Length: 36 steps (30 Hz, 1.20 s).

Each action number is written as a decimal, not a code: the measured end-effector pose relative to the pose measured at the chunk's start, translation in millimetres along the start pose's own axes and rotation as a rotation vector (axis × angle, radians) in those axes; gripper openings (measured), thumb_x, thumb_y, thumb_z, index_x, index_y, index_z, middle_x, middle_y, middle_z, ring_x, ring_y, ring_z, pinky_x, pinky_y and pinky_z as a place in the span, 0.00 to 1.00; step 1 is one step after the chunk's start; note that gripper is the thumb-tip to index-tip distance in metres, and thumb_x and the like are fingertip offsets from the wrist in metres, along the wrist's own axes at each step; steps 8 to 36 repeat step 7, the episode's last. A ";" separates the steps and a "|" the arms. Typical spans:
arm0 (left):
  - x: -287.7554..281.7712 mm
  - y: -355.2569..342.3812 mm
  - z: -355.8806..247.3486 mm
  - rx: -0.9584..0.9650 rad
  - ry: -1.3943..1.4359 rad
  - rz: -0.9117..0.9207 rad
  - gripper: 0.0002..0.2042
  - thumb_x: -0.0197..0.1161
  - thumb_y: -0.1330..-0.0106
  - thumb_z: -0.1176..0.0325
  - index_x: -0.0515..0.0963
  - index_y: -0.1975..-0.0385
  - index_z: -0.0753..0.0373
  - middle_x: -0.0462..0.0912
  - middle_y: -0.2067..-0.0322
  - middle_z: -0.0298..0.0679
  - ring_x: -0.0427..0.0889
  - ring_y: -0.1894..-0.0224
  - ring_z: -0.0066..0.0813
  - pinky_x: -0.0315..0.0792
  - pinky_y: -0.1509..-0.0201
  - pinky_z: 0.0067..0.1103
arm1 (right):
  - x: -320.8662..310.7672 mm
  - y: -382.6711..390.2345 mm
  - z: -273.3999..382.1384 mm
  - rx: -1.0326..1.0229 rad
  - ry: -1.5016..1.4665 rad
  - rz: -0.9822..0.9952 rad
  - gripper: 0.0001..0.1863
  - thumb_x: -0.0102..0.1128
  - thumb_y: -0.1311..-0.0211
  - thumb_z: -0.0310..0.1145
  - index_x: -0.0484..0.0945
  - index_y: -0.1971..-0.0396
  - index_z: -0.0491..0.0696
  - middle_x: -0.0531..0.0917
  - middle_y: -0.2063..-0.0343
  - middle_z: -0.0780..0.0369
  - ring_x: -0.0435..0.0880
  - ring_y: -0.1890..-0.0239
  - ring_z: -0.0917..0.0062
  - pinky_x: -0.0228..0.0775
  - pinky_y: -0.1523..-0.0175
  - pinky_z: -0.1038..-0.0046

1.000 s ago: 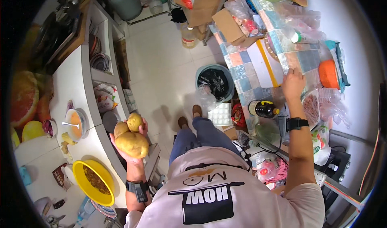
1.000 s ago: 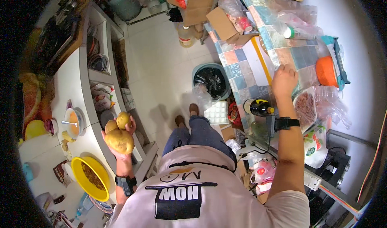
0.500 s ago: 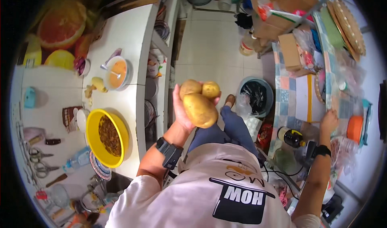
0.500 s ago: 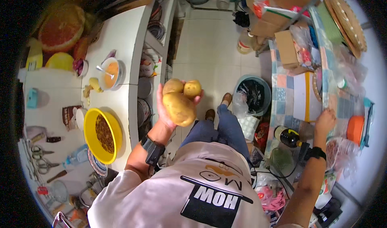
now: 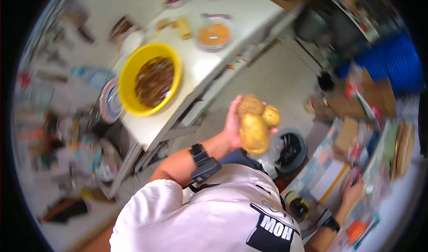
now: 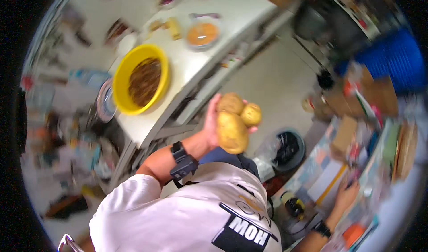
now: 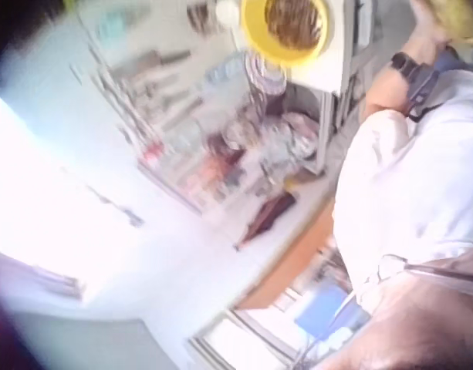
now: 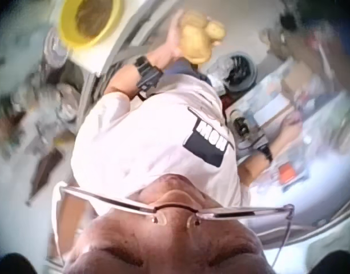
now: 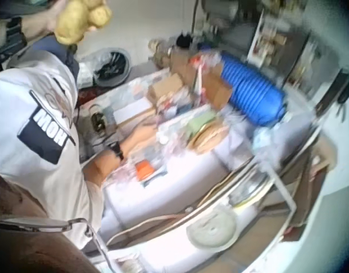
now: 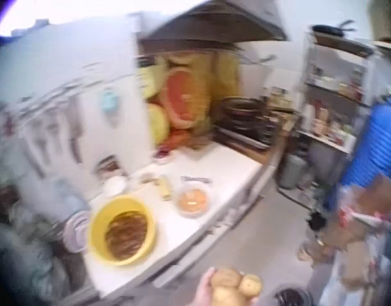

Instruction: The recorder reaches into a black plastic bag in a basin, moves aside a packet of noodles, and picks out three potatoes to hold them up.

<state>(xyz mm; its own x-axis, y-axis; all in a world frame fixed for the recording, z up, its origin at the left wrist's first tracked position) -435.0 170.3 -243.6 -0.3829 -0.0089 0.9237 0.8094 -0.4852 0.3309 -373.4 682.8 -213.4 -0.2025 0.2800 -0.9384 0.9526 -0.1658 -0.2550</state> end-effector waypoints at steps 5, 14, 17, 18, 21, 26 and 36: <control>-26.4 36.6 9.1 0.230 0.106 0.008 0.31 0.50 0.46 0.38 0.68 0.54 0.60 0.69 0.51 0.46 0.69 0.50 0.50 0.64 0.49 0.52 | -11.6 -33.7 155.0 -0.180 -1.022 0.553 0.19 0.53 0.42 0.32 0.69 0.52 0.40 0.77 0.60 0.57 0.76 0.58 0.74 0.65 0.50 0.76; -46.7 65.0 15.1 0.309 0.187 0.002 0.31 0.49 0.46 0.38 0.68 0.54 0.60 0.69 0.51 0.46 0.69 0.50 0.50 0.64 0.50 0.53 | -28.6 -19.8 221.8 -0.288 -1.310 0.899 0.17 0.53 0.40 0.33 0.70 0.51 0.45 0.76 0.57 0.56 0.76 0.55 0.72 0.65 0.50 0.76; -46.7 65.0 15.1 0.309 0.187 0.002 0.31 0.49 0.46 0.38 0.68 0.54 0.60 0.69 0.51 0.46 0.69 0.50 0.50 0.64 0.50 0.53 | -28.6 -19.8 221.8 -0.288 -1.310 0.899 0.17 0.53 0.40 0.33 0.70 0.51 0.45 0.76 0.57 0.56 0.76 0.55 0.72 0.65 0.50 0.76; -46.7 65.0 15.1 0.309 0.187 0.002 0.31 0.49 0.46 0.38 0.68 0.54 0.60 0.69 0.51 0.46 0.69 0.50 0.50 0.64 0.50 0.53 | -28.6 -19.8 221.8 -0.288 -1.310 0.899 0.17 0.53 0.40 0.33 0.70 0.51 0.45 0.76 0.57 0.56 0.76 0.55 0.72 0.65 0.50 0.76; -46.7 65.0 15.1 0.309 0.187 0.002 0.31 0.49 0.46 0.38 0.68 0.54 0.60 0.69 0.51 0.46 0.69 0.50 0.50 0.64 0.50 0.53 | -28.6 -19.8 221.8 -0.288 -1.310 0.899 0.17 0.53 0.40 0.33 0.70 0.51 0.45 0.76 0.57 0.56 0.76 0.55 0.72 0.65 0.50 0.76; -46.7 65.0 15.1 0.309 0.187 0.002 0.31 0.49 0.46 0.38 0.68 0.54 0.60 0.69 0.51 0.46 0.69 0.50 0.50 0.64 0.50 0.53 | -28.6 -19.8 221.8 -0.288 -1.310 0.899 0.17 0.53 0.40 0.33 0.70 0.51 0.45 0.76 0.57 0.56 0.76 0.55 0.72 0.65 0.50 0.76; -46.7 65.0 15.1 0.309 0.187 0.002 0.31 0.49 0.46 0.38 0.68 0.54 0.60 0.69 0.51 0.46 0.69 0.50 0.50 0.64 0.50 0.53 | -28.6 -19.8 221.8 -0.288 -1.310 0.899 0.17 0.53 0.40 0.33 0.70 0.51 0.45 0.76 0.57 0.56 0.76 0.55 0.72 0.65 0.50 0.76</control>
Point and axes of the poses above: each hand's wrist, its own y-axis away from the middle knuckle, its own x-axis out of the palm, z = x × y, the point moved 1 cm from there along -y, towards the middle knuckle
